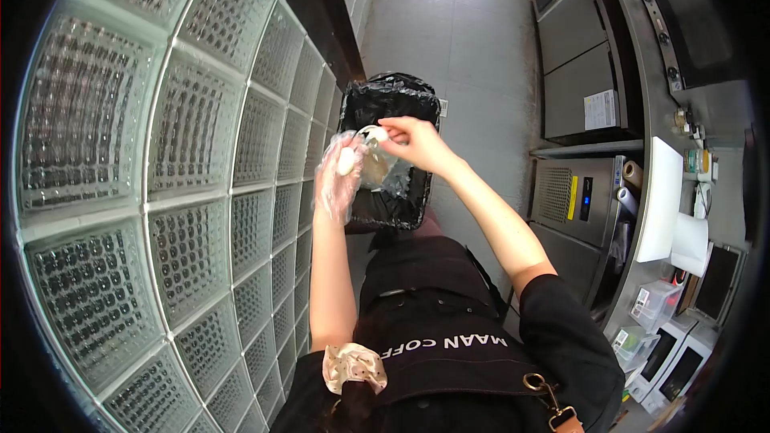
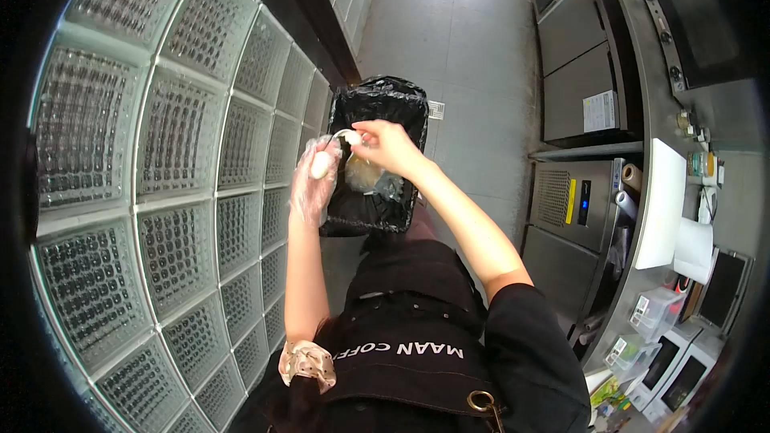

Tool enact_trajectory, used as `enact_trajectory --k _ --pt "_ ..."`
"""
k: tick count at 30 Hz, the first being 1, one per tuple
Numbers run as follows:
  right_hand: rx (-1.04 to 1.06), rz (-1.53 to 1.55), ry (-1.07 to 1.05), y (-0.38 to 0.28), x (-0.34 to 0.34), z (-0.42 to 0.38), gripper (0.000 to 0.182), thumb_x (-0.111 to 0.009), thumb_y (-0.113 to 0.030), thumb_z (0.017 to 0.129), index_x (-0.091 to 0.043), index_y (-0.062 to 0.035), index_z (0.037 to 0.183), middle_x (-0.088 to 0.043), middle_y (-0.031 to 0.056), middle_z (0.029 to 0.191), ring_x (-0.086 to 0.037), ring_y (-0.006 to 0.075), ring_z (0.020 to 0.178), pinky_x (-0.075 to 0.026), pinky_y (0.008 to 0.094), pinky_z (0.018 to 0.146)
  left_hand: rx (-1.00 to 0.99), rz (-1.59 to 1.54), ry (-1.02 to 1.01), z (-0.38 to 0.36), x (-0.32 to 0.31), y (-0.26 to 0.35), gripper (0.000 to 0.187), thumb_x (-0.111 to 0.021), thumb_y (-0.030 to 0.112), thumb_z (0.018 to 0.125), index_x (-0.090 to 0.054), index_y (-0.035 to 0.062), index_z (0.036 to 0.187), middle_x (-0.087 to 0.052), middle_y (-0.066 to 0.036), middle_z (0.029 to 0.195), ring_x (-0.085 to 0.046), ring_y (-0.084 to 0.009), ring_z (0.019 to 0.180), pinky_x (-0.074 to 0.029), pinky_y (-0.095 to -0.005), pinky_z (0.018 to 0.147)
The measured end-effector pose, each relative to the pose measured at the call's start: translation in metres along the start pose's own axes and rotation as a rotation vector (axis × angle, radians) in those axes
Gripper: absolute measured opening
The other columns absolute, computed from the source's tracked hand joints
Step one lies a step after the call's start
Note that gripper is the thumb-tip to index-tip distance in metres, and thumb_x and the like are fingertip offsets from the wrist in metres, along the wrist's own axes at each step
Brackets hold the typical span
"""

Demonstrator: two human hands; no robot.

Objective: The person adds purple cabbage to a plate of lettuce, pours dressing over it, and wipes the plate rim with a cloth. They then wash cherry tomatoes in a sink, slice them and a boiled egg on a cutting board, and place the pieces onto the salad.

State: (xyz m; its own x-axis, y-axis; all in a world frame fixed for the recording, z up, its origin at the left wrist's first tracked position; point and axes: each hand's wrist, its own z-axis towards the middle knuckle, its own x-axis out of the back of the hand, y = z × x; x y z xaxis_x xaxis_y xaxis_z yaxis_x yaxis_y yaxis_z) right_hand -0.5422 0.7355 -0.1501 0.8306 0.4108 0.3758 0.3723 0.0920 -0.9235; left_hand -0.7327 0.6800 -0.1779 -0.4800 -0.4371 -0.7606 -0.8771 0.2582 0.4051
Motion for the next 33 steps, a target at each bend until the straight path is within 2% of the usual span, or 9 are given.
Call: enact_trajectory --k 4,14,17,19,21,22,26,28,33 --pt "0.173 -0.361 0.108 0.012 -0.013 -0.014 0.037 -0.062 -0.017 0.083 -0.057 -0.0002 0.115 -0.061 0.0184 0.109 -0.061 0.0314 0.097 -0.051 0.0354 0.082 0.029 -0.076 -0.079 -0.02 -0.002 0.019 0.039 -0.046 0.021 0.096 -0.043 -0.0063 0.124 -0.053 -0.021 0.117 -0.055 -0.0311 0.109 -0.05 -0.036 0.092" --pt "0.088 -0.273 0.414 -0.002 -0.074 -0.104 0.02 -0.056 -0.011 0.064 -0.068 -0.0011 0.076 -0.065 0.0187 0.078 -0.063 0.0333 0.078 -0.051 0.0434 0.073 0.424 -0.123 -0.18 -0.013 0.07 0.034 0.021 -0.053 0.011 0.089 -0.057 -0.001 0.106 -0.063 -0.013 0.089 -0.061 -0.0245 0.086 -0.033 -0.0483 0.107" --pt "-0.271 -0.36 0.494 0.004 -0.091 -0.168 0.039 -0.058 -0.019 0.068 -0.058 -0.0032 0.103 -0.057 0.0169 0.1 -0.054 0.0371 0.093 -0.045 0.048 0.08 0.435 -0.14 0.114 -0.009 0.083 0.024 0.018 -0.057 0.011 0.086 -0.06 -0.0026 0.097 -0.065 -0.013 0.099 -0.058 -0.0236 0.101 -0.021 -0.0525 0.112" --pt "-0.281 -0.37 0.688 0.017 -0.094 -0.22 0.031 -0.056 -0.019 0.072 -0.062 -0.0055 0.099 -0.058 0.0171 0.098 -0.055 0.0351 0.093 -0.045 0.046 0.08 0.461 0.049 -0.322 0.04 0.14 0.02 0.028 -0.057 0.018 0.088 -0.057 -0.0003 0.109 -0.061 -0.014 0.108 -0.057 -0.0224 0.104 -0.035 -0.0451 0.107" --pt "-0.423 -0.255 0.706 0.026 -0.08 -0.276 0.025 -0.056 -0.017 0.077 -0.064 -0.0051 0.097 -0.062 0.0148 0.099 -0.057 0.0316 0.095 -0.046 0.0412 0.083 0.488 0.267 -0.318 0.028 0.108 -0.004 0.037 -0.052 0.019 0.091 -0.05 -0.0015 0.122 -0.059 -0.011 0.113 -0.058 -0.0192 0.1 -0.048 -0.0328 0.094" --pt "-0.44 -0.202 0.801 0.034 -0.079 -0.302 0.023 -0.057 -0.017 0.077 -0.065 -0.0049 0.095 -0.063 0.0152 0.095 -0.059 0.0313 0.091 -0.047 0.0402 0.08 0.548 0.322 -0.776 0.012 0.088 -0.02 0.047 -0.044 0.033 0.095 -0.044 0.002 0.13 -0.059 -0.01 0.112 -0.058 -0.0167 0.092 -0.053 -0.0236 0.079" --pt "-0.317 0.006 1.002 -0.014 -0.041 -0.363 0.015 -0.06 -0.017 0.076 -0.067 -0.0051 0.079 -0.064 0.0153 0.076 -0.062 0.0316 0.077 -0.049 0.0404 0.069 0.451 0.445 -0.504 -0.133 -0.048 -0.1 0.065 -0.041 0.047 0.092 -0.032 0.0027 0.138 -0.053 -0.014 0.116 -0.055 -0.0186 0.099 -0.051 -0.0328 0.082" --pt "-0.182 -0.149 0.951 -0.026 -0.02 -0.357 0.014 -0.063 -0.019 0.077 -0.066 -0.0056 0.078 -0.063 0.0121 0.075 -0.059 0.0282 0.076 -0.047 0.037 0.07 0.561 0.273 -0.71 -0.127 -0.051 -0.122 0.069 -0.044 0.048 0.09 -0.029 0.0008 0.138 -0.054 -0.012 0.114 -0.056 -0.0187 0.094 -0.047 -0.0326 0.085" --pt "0.13 -0.289 1.027 -0.074 -0.002 -0.302 0.007 -0.068 -0.011 0.074 -0.065 -0.0067 0.078 -0.061 0.0063 0.081 -0.054 0.0258 0.076 -0.046 0.0359 0.073 0.207 0.285 -0.536 -0.163 -0.067 -0.144 0.067 -0.029 0.054 0.095 -0.041 -0.0002 0.131 -0.057 -0.01 0.113 -0.056 -0.018 0.087 -0.047 -0.0275 0.074"
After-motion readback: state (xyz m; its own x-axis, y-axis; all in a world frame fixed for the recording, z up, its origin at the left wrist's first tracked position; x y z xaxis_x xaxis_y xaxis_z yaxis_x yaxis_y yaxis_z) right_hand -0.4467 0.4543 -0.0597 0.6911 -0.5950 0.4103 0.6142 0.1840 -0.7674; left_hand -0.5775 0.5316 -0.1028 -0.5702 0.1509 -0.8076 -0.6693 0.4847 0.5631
